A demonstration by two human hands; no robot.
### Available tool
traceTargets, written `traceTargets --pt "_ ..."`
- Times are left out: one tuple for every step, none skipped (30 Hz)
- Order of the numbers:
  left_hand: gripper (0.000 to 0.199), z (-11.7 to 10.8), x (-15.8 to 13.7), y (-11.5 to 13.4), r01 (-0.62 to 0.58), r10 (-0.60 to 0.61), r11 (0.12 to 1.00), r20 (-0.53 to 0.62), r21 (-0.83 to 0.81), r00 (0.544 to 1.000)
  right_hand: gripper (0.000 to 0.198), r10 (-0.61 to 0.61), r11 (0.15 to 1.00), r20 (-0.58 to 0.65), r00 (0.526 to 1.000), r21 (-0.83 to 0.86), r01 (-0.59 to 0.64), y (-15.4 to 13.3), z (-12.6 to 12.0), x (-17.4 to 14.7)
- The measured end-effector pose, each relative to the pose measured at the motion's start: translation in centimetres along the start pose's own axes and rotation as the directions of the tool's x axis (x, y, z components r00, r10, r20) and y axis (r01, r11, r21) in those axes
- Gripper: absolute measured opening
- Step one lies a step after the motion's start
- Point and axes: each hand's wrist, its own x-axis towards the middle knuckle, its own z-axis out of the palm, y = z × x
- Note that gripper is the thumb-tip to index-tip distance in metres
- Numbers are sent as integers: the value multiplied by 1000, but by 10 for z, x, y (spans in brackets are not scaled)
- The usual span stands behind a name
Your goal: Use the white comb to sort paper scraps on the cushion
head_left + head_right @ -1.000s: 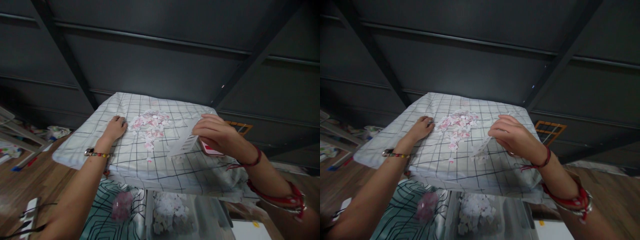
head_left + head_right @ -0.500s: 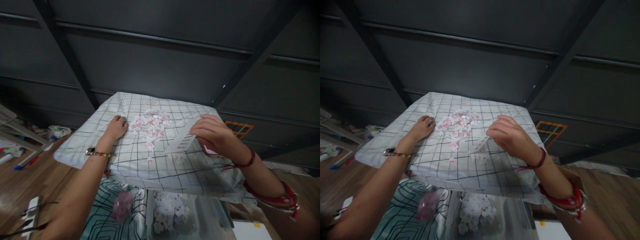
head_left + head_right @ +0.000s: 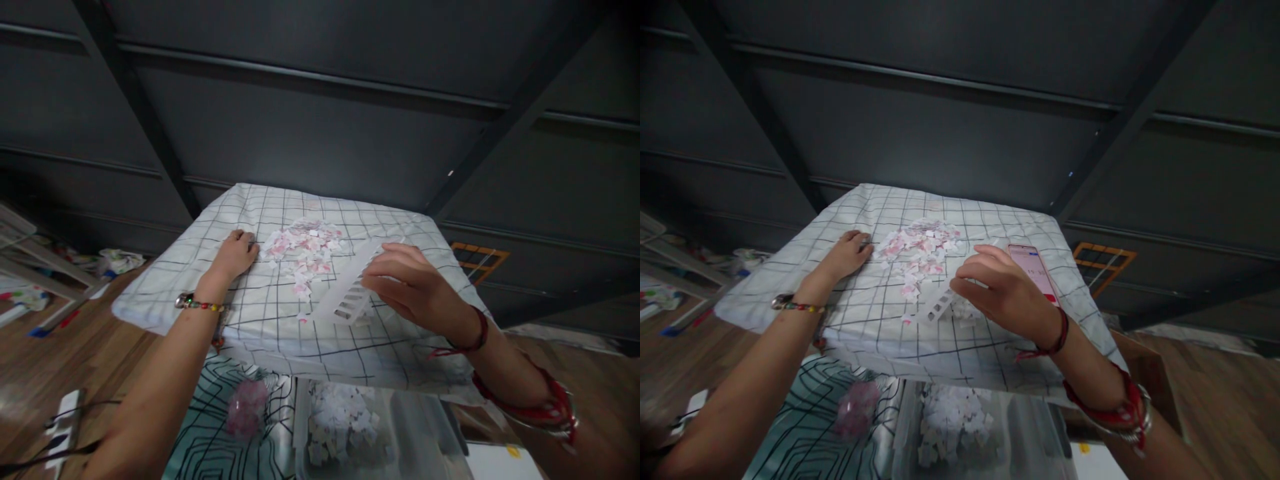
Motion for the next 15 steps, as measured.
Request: traceTargets --pt "41 0 0 0 -1 1 1000 -4 -1 1000 14 -5 1000 4 1000 -1 5 -1 -1 0" --pt "41 0 0 0 -2 2 1000 -7 -4 1000 15 0 1000 15 1000 -4 0 -2 -2 -1" --pt "40 0 0 0 -2 2 1000 -8 -7 1000 16 11 1000 29 1000 -12 -11 -2 -3 -1" --pt "39 0 0 1 -1 1 1000 -9 -11 1000 18 26 999 40 999 -23 -25 -3 -4 -2" --pt "39 -1 0 1 2 -2 1000 -8 -15 1000 19 40 999 47 998 -31 -38 -3 -6 -2" --pt "38 -1 -1 1 7 -7 1000 -7 -18 1000 19 48 998 47 998 -33 -47 -4 -6 -2" --pt "39 -1 -1 2 13 -13 1000 -6 -19 1000 18 48 998 41 998 -29 -47 -5 -7 -1" --pt "39 -1 -1 2 17 -17 1000 -5 -19 1000 16 41 999 29 999 -20 -41 -5 -7 -1" --pt "39 -2 -1 3 22 -22 1000 -4 -17 1000 15 33 999 20 999 -11 -33 -5 -6 -1" --pt "39 -2 -1 4 24 -24 1000 -1 -13 1000 14 28 1000 20 999 -10 -27 -5 -7 -1" --pt "39 -2 -2 4 25 -25 1000 4 -8 1000 14 23 1000 28 999 -16 -22 -4 -7 -1" --pt "40 -2 -2 5 27 -27 1000 9 -3 1000 15 19 999 42 999 -29 -18 -3 -8 -2" --pt "41 -2 -2 5 30 -30 1000 14 1 999 16 19 999 55 998 -44 -17 -2 -10 -3" --pt "42 -2 -2 5 35 -35 999 16 3 999 18 18 998 62 998 -54 -14 0 -12 -4" --pt "43 -1 -2 5 40 -40 999 16 2 999 19 15 998 61 998 -58 -11 1 -14 -6"
